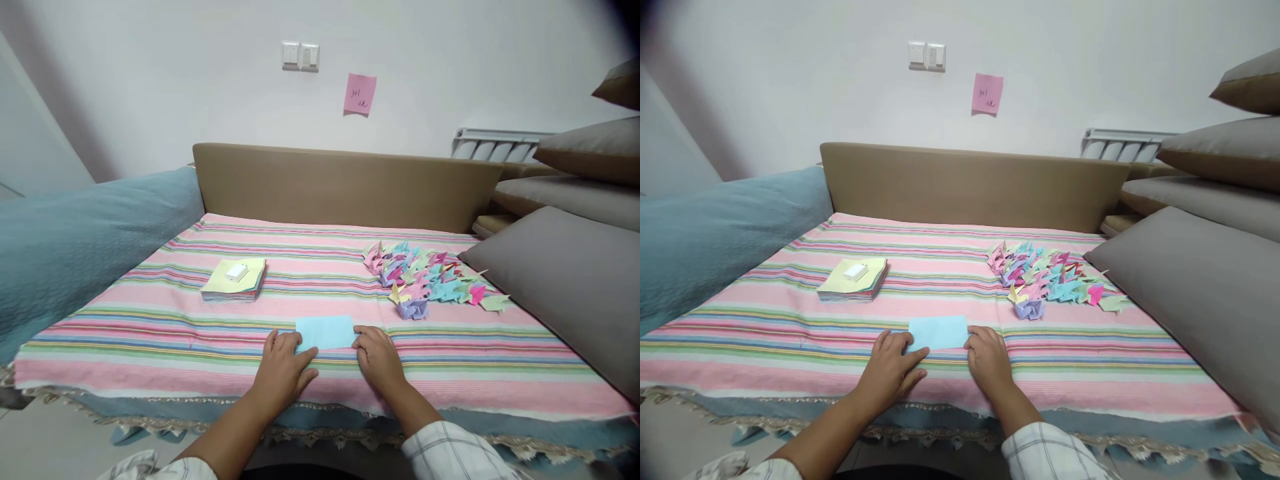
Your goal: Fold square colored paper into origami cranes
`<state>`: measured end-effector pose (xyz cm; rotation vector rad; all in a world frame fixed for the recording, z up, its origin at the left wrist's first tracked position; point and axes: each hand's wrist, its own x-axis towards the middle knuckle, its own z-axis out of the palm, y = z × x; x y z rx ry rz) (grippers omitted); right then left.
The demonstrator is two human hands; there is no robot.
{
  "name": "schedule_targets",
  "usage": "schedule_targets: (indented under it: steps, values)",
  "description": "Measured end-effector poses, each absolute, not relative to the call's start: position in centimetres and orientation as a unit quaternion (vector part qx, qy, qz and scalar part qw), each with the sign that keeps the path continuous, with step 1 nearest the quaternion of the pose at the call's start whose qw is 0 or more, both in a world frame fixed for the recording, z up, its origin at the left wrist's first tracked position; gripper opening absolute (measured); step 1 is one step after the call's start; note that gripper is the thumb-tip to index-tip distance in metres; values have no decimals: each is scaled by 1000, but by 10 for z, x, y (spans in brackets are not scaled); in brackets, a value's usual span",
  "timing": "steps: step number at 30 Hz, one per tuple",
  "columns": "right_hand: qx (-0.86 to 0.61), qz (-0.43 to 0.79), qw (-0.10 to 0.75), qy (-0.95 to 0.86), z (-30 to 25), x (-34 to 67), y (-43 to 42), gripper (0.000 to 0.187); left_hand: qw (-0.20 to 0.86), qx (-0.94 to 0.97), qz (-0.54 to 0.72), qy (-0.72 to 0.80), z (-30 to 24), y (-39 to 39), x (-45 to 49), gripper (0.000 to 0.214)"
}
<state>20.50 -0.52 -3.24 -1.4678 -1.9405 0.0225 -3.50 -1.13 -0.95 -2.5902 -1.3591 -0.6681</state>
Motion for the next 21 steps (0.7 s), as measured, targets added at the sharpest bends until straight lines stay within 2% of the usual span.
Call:
schedule_targets:
  steps: [10,18,21]
  values:
    - [-564,23,364,-741,-34,205,-5,24,41,-829,-244,-501,2,-11,-52,11]
    - [-567,58,372,-733,-31,207,-5,13,3,-778,-266,-569,-7,2,-47,20]
    - [-584,41,375,-719,-33,208,-4,30,-1,-765,-265,-587,-11,6,-46,32]
